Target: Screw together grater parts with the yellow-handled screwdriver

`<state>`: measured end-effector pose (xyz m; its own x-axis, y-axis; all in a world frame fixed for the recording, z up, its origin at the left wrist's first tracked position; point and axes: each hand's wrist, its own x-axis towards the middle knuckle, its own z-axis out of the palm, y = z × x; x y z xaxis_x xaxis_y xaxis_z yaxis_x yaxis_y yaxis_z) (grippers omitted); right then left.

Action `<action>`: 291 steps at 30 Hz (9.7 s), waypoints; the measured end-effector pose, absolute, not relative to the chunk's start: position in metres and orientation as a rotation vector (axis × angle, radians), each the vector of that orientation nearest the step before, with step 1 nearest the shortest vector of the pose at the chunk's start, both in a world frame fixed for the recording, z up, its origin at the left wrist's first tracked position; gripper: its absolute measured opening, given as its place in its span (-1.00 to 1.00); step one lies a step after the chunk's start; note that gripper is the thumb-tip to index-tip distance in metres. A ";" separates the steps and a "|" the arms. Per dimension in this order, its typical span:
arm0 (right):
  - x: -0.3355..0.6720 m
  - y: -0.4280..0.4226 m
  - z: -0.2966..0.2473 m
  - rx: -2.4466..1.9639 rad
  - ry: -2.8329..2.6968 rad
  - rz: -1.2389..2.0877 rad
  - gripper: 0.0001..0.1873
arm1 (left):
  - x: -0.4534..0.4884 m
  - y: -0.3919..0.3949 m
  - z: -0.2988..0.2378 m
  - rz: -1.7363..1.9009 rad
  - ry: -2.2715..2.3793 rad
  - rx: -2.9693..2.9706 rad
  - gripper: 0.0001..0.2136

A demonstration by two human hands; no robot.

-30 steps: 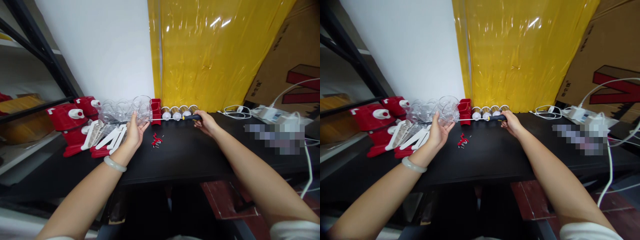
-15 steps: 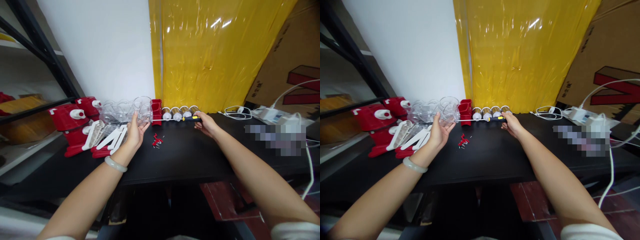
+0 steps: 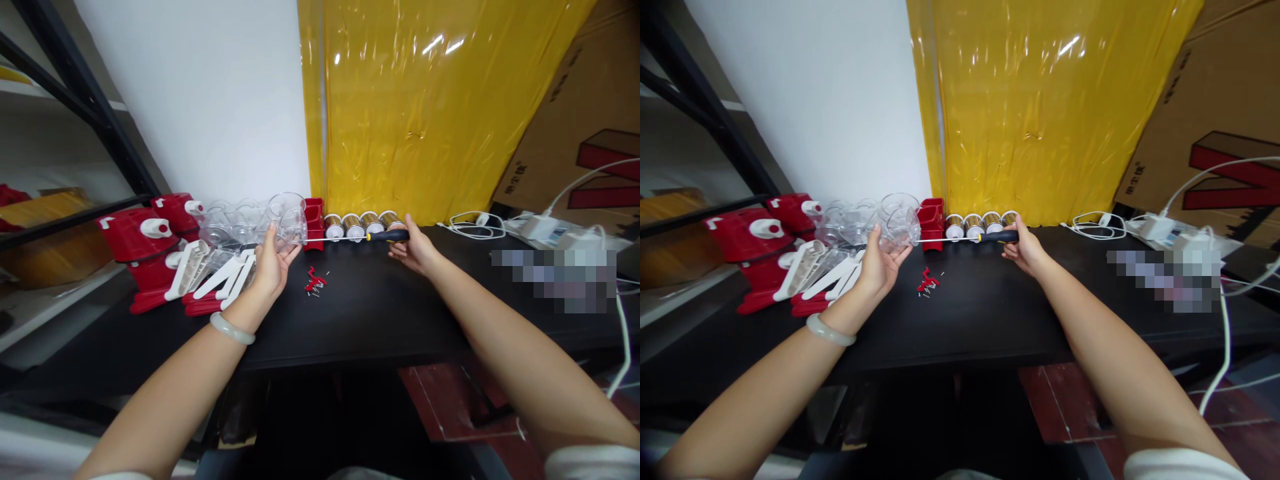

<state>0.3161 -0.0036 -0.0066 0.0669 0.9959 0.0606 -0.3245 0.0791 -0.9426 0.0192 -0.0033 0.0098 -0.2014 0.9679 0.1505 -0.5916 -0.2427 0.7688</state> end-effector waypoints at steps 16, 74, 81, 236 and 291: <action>0.316 -0.003 -0.007 -0.914 -0.977 1.223 -0.59 | 0.019 -0.004 0.011 1.703 0.676 0.801 -0.72; 0.315 0.000 -0.010 -0.813 -0.984 1.103 -0.60 | 0.019 -0.002 0.010 1.712 0.678 0.780 -0.70; 0.316 0.001 -0.011 -0.815 -0.941 1.147 -0.63 | 0.019 -0.003 0.010 1.704 0.684 0.782 -0.71; 0.235 0.006 -0.036 -1.034 -1.647 1.123 -0.24 | 0.045 0.005 0.149 1.467 0.727 1.486 -0.26; 0.246 0.000 -0.031 -1.045 -1.934 1.037 -0.20 | 0.044 -0.001 0.153 1.435 0.737 1.545 -0.24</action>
<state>0.2458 0.0002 -0.0308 -0.4323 0.8799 0.1972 0.3228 0.3552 -0.8773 0.0440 -0.0014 0.1526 0.1573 0.8751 0.4577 -0.1376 -0.4395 0.8876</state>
